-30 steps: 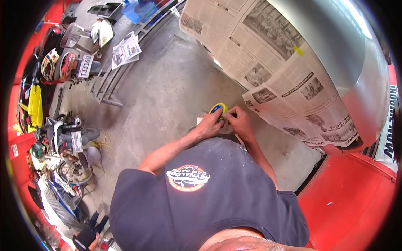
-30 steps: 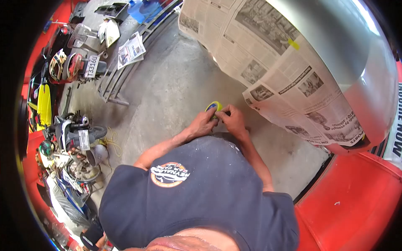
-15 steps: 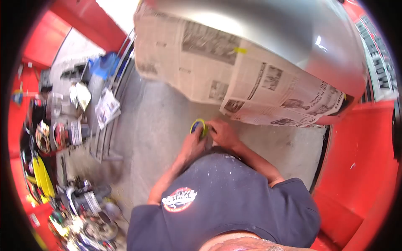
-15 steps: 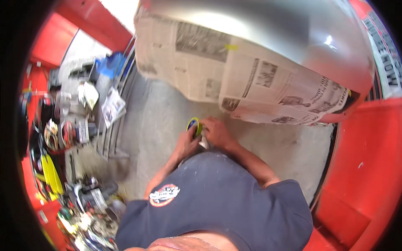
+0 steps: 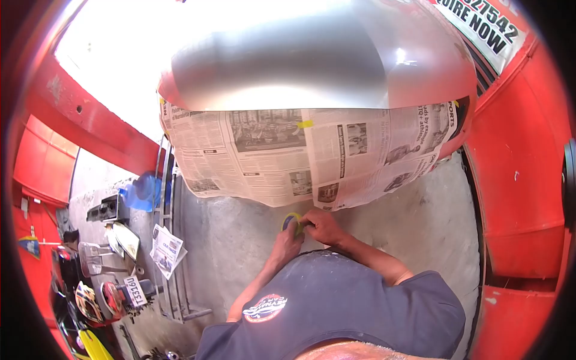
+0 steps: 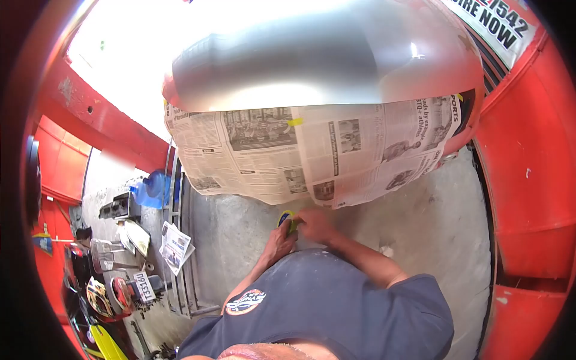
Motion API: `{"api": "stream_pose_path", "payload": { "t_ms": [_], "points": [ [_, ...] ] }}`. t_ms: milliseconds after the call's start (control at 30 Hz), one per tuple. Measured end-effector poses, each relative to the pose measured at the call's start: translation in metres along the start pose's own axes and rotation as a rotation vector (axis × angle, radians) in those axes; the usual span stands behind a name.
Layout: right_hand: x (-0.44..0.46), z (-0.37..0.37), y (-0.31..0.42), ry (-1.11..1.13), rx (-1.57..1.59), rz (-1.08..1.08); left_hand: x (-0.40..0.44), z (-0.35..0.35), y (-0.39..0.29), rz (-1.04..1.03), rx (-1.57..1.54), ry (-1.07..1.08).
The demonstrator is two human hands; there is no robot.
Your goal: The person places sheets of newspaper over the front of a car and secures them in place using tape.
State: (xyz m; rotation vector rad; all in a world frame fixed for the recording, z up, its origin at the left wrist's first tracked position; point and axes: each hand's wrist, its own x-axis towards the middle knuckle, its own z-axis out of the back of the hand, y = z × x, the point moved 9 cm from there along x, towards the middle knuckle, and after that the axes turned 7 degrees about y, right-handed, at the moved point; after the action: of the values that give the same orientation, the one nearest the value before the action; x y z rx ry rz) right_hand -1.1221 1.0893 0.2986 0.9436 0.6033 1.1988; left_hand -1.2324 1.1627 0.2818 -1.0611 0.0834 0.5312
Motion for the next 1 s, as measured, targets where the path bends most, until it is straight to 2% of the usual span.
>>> {"api": "stream_pose_path", "payload": {
  "t_ms": [100,200,300,400,433,567,600,800,900,1000],
  "points": [
    [0.015,-0.02,0.019,-0.096,0.003,-0.037,-0.007,0.031,0.014,-0.075,-0.005,0.013],
    [0.033,-0.047,0.034,-0.098,0.03,-0.029,-0.015,0.055,0.033,-0.087,0.005,0.086],
    [0.046,-0.064,0.044,-0.097,0.087,-0.162,-0.021,0.076,0.046,-0.108,-0.033,0.15],
    [0.053,-0.072,0.067,-0.175,0.005,-0.097,-0.026,0.089,0.061,-0.204,-0.084,0.181],
    [0.054,-0.078,0.068,-0.162,0.031,-0.155,-0.026,0.094,0.061,-0.23,-0.075,0.205],
    [0.049,-0.095,0.062,-0.143,0.113,-0.317,-0.036,0.104,0.066,-0.077,0.004,0.328],
    [0.05,-0.099,0.061,-0.139,0.131,-0.333,-0.037,0.105,0.066,-0.103,-0.001,0.322],
    [0.052,-0.113,0.068,-0.049,0.027,-0.311,-0.036,0.098,0.077,-0.196,0.023,0.339],
    [0.053,-0.126,0.066,-0.018,-0.087,-0.217,-0.038,0.098,0.079,-0.23,0.074,0.378],
    [0.049,-0.129,0.072,-0.085,-0.19,-0.068,-0.036,0.09,0.088,-0.274,0.121,0.391]
  ]
}}
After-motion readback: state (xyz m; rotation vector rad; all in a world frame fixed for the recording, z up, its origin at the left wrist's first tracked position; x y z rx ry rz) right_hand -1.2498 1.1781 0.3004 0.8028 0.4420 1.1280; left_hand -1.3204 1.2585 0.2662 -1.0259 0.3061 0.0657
